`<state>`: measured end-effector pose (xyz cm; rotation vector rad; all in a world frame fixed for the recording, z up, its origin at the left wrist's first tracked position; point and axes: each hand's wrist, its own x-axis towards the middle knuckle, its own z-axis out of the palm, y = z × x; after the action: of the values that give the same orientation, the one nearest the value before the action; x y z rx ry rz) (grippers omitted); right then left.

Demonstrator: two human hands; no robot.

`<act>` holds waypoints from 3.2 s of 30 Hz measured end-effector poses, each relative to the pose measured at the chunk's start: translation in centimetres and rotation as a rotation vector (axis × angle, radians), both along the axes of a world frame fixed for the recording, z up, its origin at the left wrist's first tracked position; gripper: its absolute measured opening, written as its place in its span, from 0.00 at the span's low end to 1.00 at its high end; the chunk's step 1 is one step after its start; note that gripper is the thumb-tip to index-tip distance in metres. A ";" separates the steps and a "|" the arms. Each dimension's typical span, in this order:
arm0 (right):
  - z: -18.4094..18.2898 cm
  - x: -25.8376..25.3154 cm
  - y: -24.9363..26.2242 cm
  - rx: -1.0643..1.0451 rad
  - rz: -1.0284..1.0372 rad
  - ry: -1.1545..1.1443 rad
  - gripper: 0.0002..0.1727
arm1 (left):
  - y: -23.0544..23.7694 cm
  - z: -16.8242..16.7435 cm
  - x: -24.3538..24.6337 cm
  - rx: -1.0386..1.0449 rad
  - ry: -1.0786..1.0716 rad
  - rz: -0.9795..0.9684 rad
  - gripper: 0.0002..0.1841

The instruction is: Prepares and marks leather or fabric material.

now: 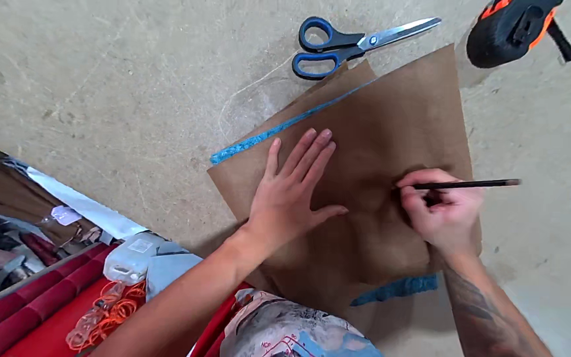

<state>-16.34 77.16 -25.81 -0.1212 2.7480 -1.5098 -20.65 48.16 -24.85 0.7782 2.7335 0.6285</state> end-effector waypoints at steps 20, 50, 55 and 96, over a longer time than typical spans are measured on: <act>2.0 -3.2 -7.7 -0.014 -0.076 -0.039 0.08 | -0.5 -1.0 -0.5 0.054 0.001 0.063 0.71; 2.8 -0.5 -1.2 -0.116 -0.134 0.021 0.09 | 2.2 0.8 -1.5 0.196 0.049 -0.042 0.51; 1.7 -1.9 -1.3 -0.112 -0.003 0.037 0.08 | 6.5 -1.1 -3.9 0.110 -0.047 -0.243 0.56; -2.0 -5.7 3.7 -0.301 -0.018 0.070 0.06 | 7.7 -1.7 -3.5 -0.044 0.106 -0.168 0.67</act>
<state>-22.04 80.88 -27.80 -0.1521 2.5573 -1.9499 -24.18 55.90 -26.56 1.0452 2.7273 0.5039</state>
